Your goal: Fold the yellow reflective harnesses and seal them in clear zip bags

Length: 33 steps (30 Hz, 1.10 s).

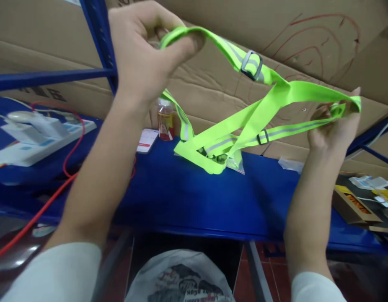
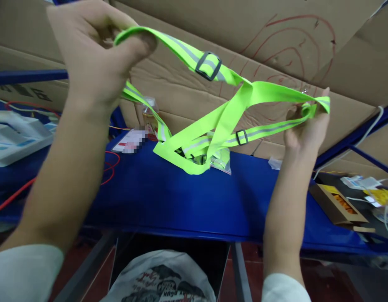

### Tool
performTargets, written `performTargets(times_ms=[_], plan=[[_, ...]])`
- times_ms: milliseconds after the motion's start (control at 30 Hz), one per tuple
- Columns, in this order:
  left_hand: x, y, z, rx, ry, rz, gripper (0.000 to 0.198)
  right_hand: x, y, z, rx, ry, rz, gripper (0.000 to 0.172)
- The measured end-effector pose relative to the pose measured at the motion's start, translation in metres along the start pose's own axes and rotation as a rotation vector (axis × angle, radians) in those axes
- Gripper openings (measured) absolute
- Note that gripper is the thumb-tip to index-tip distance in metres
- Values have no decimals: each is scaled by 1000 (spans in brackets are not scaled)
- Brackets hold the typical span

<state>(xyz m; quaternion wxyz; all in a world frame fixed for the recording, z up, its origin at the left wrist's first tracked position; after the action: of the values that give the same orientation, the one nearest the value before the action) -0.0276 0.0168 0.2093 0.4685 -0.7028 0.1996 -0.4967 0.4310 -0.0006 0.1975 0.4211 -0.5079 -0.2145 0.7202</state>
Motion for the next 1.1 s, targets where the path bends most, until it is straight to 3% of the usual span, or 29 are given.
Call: performTargets(times_ms=[67, 133, 200, 267, 333, 400, 467, 567, 600, 667, 733, 767, 900, 1033, 1100], plan=[[8, 2, -2, -47, 106, -143, 59, -3, 8, 14, -24, 107, 22, 38], [12, 11, 2, -189, 233, -307, 58, 2, 26, 34, -136, 247, 156, 48], [14, 20, 12, -319, 316, -433, 42, 12, 43, 52, -230, 329, 267, 50], [13, 25, 19, -387, 377, -517, 26, 18, 53, 59, -226, 353, 243, 47], [10, 25, 20, -492, 433, -550, 23, 18, 55, 53, -199, 334, 142, 53], [3, 23, 10, -675, 452, -543, 26, 10, 55, 37, -269, 310, 104, 72], [-4, 19, -5, -854, 372, -552, 34, -2, 54, 18, -442, 317, 227, 91], [-16, 14, -21, -1150, 214, -775, 57, -16, 55, 6, -645, 293, 464, 106], [-19, 14, -22, -1249, 217, -764, 62, -19, 57, 8, -694, 258, 470, 110], [-24, 17, -15, -1380, 250, -579, 65, -17, 65, 23, -796, 198, 422, 106], [-34, 26, -2, -1377, 204, -350, 49, -4, 82, 42, -951, 247, 471, 72], [-43, 34, 4, -1327, 134, -307, 37, 6, 93, 49, -1061, 325, 551, 62], [-93, 72, 7, -1224, -70, -232, 15, 49, 148, 51, -1375, 664, 676, 77], [-140, 104, -18, -1326, -120, -259, 37, 66, 191, 41, -1534, 726, 589, 80], [-155, 113, -25, -1378, -126, -323, 43, 66, 200, 43, -1569, 779, 517, 54]])
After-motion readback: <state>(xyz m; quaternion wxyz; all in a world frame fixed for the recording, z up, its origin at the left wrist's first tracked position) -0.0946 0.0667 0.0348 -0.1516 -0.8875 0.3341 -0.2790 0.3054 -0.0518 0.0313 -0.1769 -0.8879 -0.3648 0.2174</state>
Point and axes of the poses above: each hand's wrist, its own y-axis away from the middle knuckle, its own z-axis out of the palm, x = y × z, the point moved 1 cm from there along -y, towards the middle knuckle, and after that the axes turned 11 degrees about -z, right-handed, at the moved point
